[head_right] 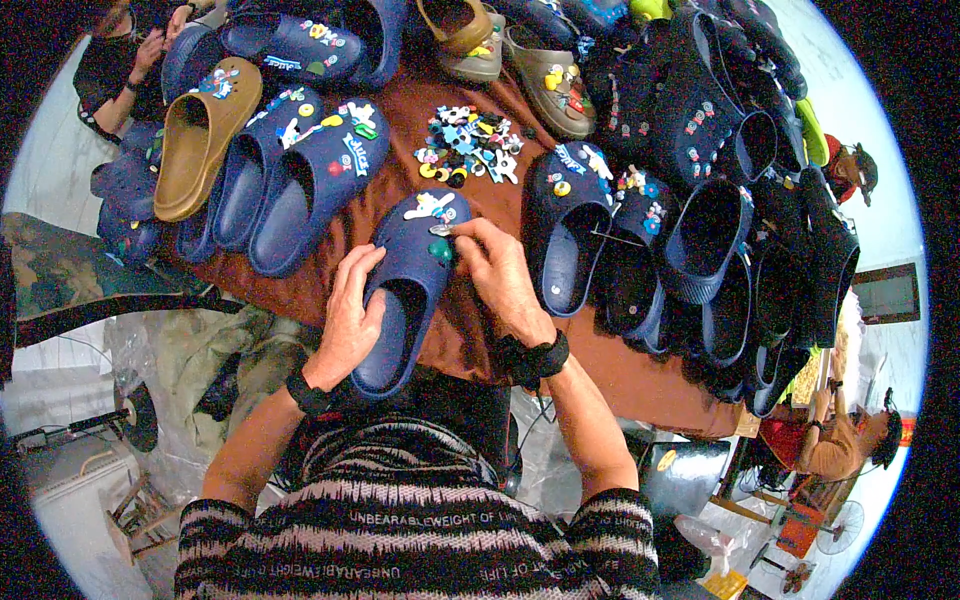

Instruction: Decorating rubber clogs with various pins and charms by pushing them into the holes on the shoe's surface.

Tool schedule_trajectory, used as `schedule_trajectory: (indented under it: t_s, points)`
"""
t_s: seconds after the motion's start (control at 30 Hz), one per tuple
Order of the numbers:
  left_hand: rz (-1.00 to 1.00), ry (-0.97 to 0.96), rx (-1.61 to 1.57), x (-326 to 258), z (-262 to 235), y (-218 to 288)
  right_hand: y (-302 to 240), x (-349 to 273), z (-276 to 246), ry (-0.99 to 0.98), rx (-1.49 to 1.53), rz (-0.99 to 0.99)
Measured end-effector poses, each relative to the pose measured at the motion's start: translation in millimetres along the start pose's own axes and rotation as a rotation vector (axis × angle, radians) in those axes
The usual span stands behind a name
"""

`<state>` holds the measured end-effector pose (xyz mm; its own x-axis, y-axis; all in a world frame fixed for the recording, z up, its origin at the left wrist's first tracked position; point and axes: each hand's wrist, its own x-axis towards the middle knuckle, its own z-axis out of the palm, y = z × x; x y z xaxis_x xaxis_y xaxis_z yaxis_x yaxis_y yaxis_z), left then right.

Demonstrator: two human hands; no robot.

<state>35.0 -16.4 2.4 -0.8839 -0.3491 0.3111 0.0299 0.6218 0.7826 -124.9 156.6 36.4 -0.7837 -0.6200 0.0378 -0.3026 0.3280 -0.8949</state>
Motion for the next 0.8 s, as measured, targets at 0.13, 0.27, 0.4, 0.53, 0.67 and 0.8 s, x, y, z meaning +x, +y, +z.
schedule_trajectory:
  t_s: [0.13,0.27,0.4,0.53,0.67,0.8]
  points:
    - [-0.002,0.006,0.0,-1,0,-1,0,-6,-5,0.044,0.039,0.022]
    - [0.003,-0.005,0.011,0,0,-1,1,-12,7,0.057,-0.061,-0.19]
    - [0.008,0.002,0.033,1,2,-2,2,-10,14,0.057,-0.145,-0.16]
    - [-0.012,0.0,0.013,0,2,-1,2,-10,16,0.05,-0.138,-0.129]
    - [-0.005,0.002,0.026,0,2,-1,0,-5,10,0.077,-0.08,-0.103]
    - [0.011,0.008,0.025,0,1,-2,20,26,2,0.232,-0.1,0.04]
